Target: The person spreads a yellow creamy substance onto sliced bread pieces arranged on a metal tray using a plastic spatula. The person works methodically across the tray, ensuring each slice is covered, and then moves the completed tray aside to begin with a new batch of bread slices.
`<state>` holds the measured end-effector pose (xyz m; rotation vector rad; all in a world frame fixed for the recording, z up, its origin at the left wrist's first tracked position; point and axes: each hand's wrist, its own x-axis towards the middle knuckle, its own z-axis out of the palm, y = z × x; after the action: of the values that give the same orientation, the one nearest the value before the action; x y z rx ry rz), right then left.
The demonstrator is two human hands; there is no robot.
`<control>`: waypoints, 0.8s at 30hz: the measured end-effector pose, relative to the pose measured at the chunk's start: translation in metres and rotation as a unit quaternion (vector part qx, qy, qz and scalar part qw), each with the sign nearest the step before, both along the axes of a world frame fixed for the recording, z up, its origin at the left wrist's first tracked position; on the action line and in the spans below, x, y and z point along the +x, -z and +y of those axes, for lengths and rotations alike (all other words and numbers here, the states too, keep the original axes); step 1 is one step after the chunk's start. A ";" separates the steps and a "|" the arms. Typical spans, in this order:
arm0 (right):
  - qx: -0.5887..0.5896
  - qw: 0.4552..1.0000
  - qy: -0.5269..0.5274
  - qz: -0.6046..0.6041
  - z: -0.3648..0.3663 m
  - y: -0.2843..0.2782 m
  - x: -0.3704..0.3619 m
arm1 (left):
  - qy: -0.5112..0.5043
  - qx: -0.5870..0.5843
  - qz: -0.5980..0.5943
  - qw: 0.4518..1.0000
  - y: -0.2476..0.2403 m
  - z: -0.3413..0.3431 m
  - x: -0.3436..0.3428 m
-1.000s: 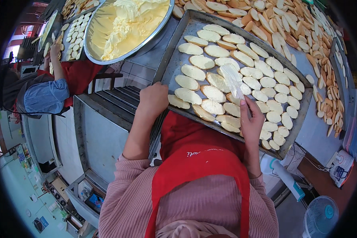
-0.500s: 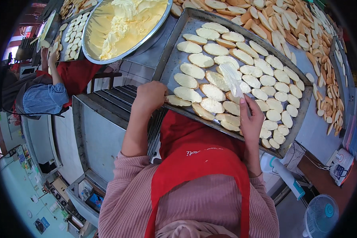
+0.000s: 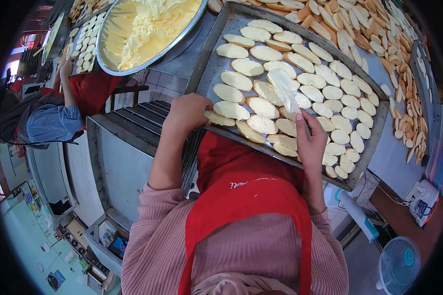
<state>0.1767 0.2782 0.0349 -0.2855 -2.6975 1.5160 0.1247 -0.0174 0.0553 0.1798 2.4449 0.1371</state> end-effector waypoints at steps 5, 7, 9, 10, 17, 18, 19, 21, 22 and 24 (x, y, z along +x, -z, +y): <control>-0.005 1.000 -0.010 -0.007 -0.001 0.001 -0.001 | 0.015 -0.002 -0.010 1.000 0.012 -0.004 0.000; -0.013 1.000 -0.009 -0.009 -0.003 0.001 -0.001 | 0.020 -0.003 -0.005 1.000 0.019 -0.005 0.000; -0.011 1.000 -0.023 0.001 -0.003 0.007 -0.001 | 0.021 0.008 -0.014 1.000 0.020 -0.006 0.000; -0.011 1.000 -0.029 0.006 -0.004 0.006 -0.002 | 0.020 0.017 -0.026 0.999 0.017 -0.006 -0.002; 0.340 0.898 -0.245 0.139 -0.024 -0.022 -0.003 | 0.020 0.035 -0.043 0.998 0.014 -0.006 -0.004; 0.343 0.885 -0.253 0.186 -0.023 -0.023 -0.002 | 0.025 0.034 -0.042 0.998 0.015 -0.005 -0.005; 0.351 0.875 -0.267 0.199 -0.023 -0.027 0.000 | 0.028 0.035 -0.042 0.998 0.017 -0.005 -0.005; 0.365 0.854 -0.294 0.225 -0.022 -0.036 0.001 | 0.034 0.033 -0.041 0.998 0.021 -0.007 -0.004; 0.371 0.849 -0.301 0.227 -0.021 -0.035 0.001 | 0.040 0.033 -0.040 0.998 0.024 -0.007 -0.004; 0.382 0.837 -0.316 0.231 -0.021 -0.029 0.001 | 0.055 0.028 -0.029 0.998 0.027 -0.008 -0.002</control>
<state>0.1773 0.2573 0.0637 0.9394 -2.7792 0.3060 0.1226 -0.0254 0.0284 0.3297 2.3688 0.1609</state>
